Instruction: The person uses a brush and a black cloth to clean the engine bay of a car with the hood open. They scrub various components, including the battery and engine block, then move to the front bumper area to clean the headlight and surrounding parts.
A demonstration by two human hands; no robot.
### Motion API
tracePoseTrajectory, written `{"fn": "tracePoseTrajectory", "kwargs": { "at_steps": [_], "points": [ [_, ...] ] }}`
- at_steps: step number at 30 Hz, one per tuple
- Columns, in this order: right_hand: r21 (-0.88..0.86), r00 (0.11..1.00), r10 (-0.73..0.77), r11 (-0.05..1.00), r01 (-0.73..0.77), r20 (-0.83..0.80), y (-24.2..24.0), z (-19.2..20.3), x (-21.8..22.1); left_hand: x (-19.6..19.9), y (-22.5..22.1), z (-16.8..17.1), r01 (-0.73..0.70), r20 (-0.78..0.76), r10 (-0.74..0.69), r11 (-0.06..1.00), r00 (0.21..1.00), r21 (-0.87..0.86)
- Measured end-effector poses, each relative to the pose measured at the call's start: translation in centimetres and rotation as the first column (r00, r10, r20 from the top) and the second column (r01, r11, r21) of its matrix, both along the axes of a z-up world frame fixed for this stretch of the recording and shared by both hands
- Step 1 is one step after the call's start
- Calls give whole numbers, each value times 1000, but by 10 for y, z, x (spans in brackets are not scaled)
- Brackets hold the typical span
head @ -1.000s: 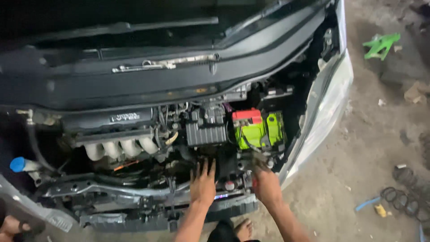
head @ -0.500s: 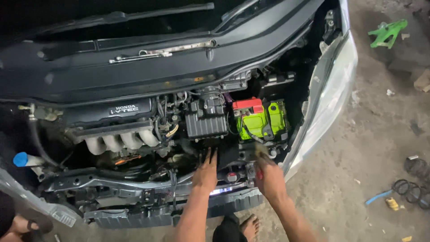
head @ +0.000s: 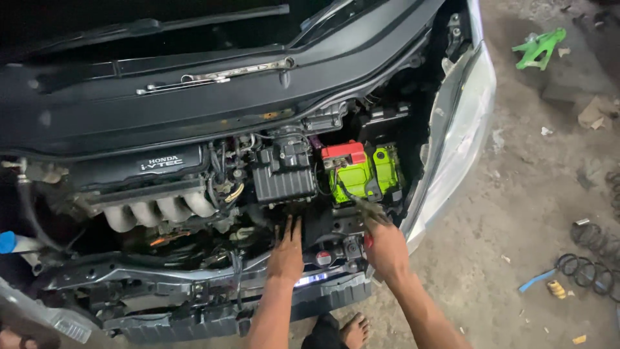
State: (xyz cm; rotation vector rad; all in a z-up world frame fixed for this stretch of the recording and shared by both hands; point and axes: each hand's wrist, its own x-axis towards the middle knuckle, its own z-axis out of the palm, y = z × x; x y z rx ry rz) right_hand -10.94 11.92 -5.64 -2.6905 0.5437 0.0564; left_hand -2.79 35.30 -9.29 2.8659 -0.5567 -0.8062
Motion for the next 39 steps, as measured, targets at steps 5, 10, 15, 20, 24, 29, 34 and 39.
{"fn": "tracePoseTrajectory", "kwargs": {
  "at_steps": [5, 10, 15, 20, 24, 29, 34, 39],
  "points": [
    [70, 941, 307, 951, -300, -143, 24, 4, 23, 0, -1, -8, -28, 0, 28, 999, 1000, -45],
    [300, 998, 66, 952, -63, -3, 19, -6, 43, 5, 24, -36, -201, -88, 184, 950, 979, -240],
    [781, 933, -358, 574, 247, -31, 37, 14, 42, 10, 50, -73, -358, -7, 478, 646, 878, -674],
    [449, 946, -324, 849, 278, 27, 32, 20, 51, -22, 79, -38, -300, 200, 356, 917, 913, -262],
    [614, 998, -29, 789, -8, 51, 60, 22, 55, -23, 77, -37, -189, 212, 205, 978, 955, -93],
    [411, 976, -199, 899, 148, 84, 49, 9, 36, -25, 63, -17, -229, 162, 278, 936, 947, -267],
    [498, 985, -171, 857, 131, 35, 48, 34, -17, -22, 26, -19, -248, 122, 333, 859, 935, -448],
    [253, 972, -9, 966, -52, 235, 33, -29, -53, -17, -5, -39, 91, 356, 49, 926, 933, -366]
  ]
}}
